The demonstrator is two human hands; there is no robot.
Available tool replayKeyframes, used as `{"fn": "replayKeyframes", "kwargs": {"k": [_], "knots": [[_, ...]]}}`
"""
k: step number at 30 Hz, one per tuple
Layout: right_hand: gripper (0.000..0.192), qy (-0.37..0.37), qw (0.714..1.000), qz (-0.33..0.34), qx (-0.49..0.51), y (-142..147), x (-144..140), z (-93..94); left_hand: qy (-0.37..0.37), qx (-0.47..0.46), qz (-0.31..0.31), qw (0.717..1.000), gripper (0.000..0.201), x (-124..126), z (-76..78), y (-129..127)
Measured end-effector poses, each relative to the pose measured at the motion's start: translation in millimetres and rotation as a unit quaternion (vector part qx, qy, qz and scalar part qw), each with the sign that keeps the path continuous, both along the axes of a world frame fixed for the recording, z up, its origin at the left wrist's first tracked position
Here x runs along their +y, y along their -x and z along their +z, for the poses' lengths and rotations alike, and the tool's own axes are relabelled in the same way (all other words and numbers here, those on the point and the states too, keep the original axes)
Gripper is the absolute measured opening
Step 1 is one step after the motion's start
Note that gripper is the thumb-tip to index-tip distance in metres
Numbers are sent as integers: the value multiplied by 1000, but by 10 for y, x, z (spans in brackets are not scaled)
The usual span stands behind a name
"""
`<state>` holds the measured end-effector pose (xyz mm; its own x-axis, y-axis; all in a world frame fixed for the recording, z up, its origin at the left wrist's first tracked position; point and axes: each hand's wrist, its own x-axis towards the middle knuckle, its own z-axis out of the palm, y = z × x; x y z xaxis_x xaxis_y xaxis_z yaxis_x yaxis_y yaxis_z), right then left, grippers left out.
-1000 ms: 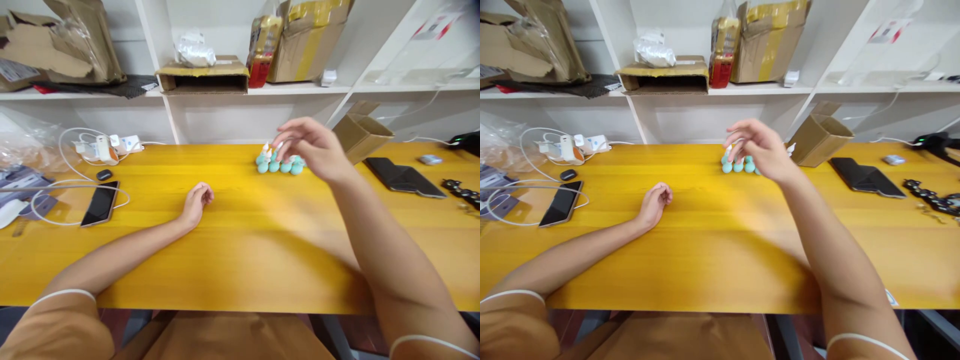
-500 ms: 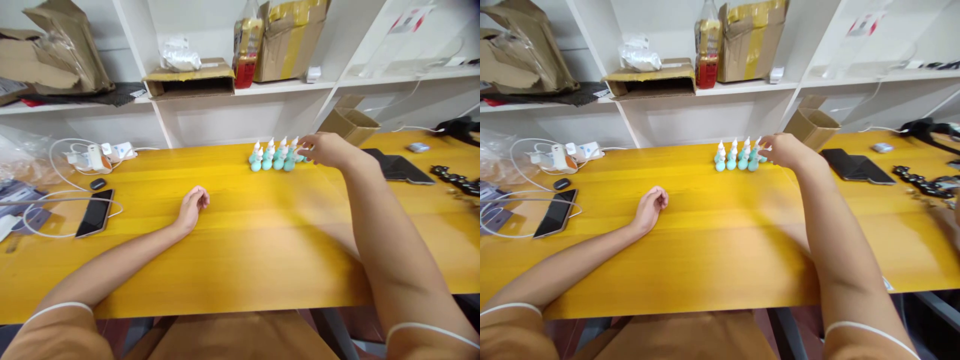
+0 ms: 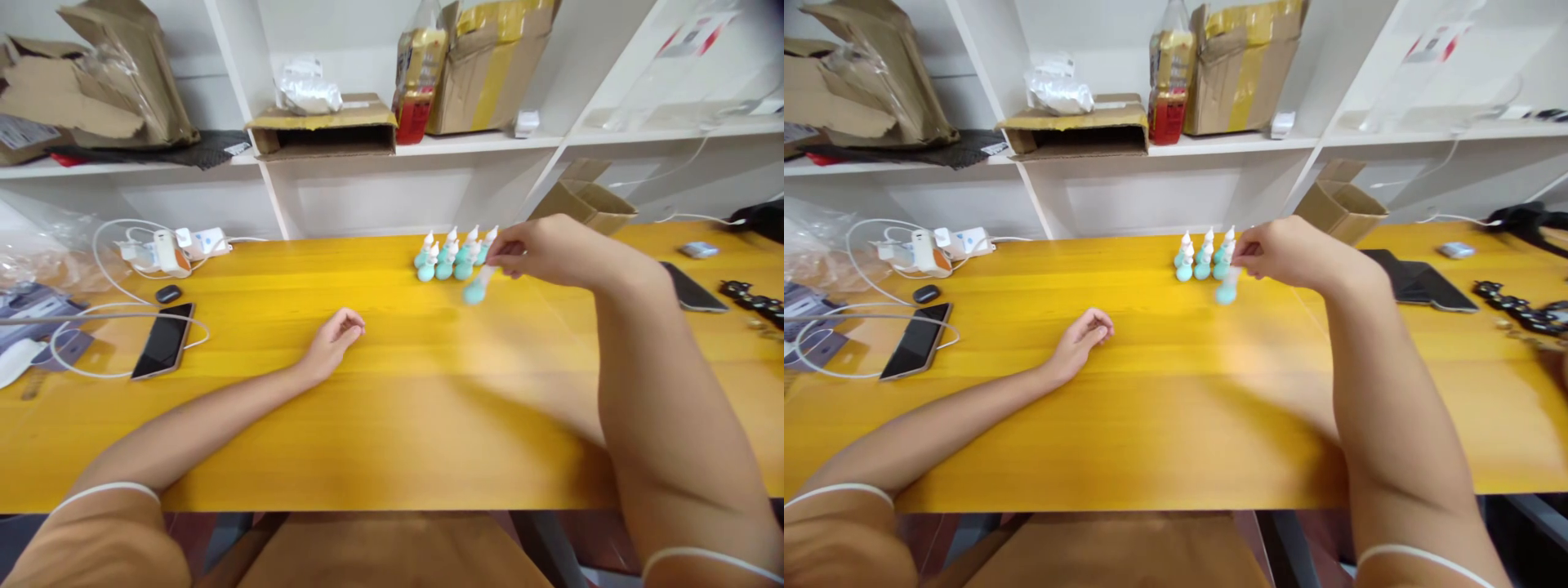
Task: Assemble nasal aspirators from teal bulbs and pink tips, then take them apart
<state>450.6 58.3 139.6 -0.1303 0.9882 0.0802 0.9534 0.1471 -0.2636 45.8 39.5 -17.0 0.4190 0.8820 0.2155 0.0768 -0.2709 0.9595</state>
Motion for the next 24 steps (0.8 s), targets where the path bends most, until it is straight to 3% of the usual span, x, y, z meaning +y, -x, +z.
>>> {"fn": "replayKeyframes", "kwargs": {"k": [3, 5, 7, 9, 11, 12, 14, 16, 19, 24], "knots": [[13, 50, 976, 158, 141, 453, -64, -92, -57, 28, -3, 998, 30, -22, -10, 10], [28, 90, 926, 212, 299, 845, -17, -339, -62, 18, -3, 998, 45, -19, -33, 14], [41, 85, 856, 206, 466, 1238, 84, -707, -30, 1, -20, 999, 56, -9, -57, 15], [49, 64, 801, 165, 572, 1559, 191, -1112, 19, 6, -35, 999, 57, 7, -64, 14], [53, 50, 758, 121, 639, 1759, 257, -1460, 39, 45, -6, 998, 51, 34, -42, 19], [52, 51, 754, 116, 644, 1809, 266, -1590, 28, 73, 27, 997, 46, 55, -21, 25], [43, 39, 762, 119, 636, 1835, 242, -1753, -26, 127, 97, 987, 36, 117, 30, 46], [33, -16, 809, 141, 570, 1810, 177, -1805, -99, 171, 131, 972, 28, 194, 72, 76], [48, -129, 889, 199, 391, 1787, 49, -1778, -105, 200, 132, 965, 26, 280, 93, 116], [62, -164, 939, 247, 177, 1839, -110, -1715, -112, 222, 119, 961, 28, 284, 68, 131]]}}
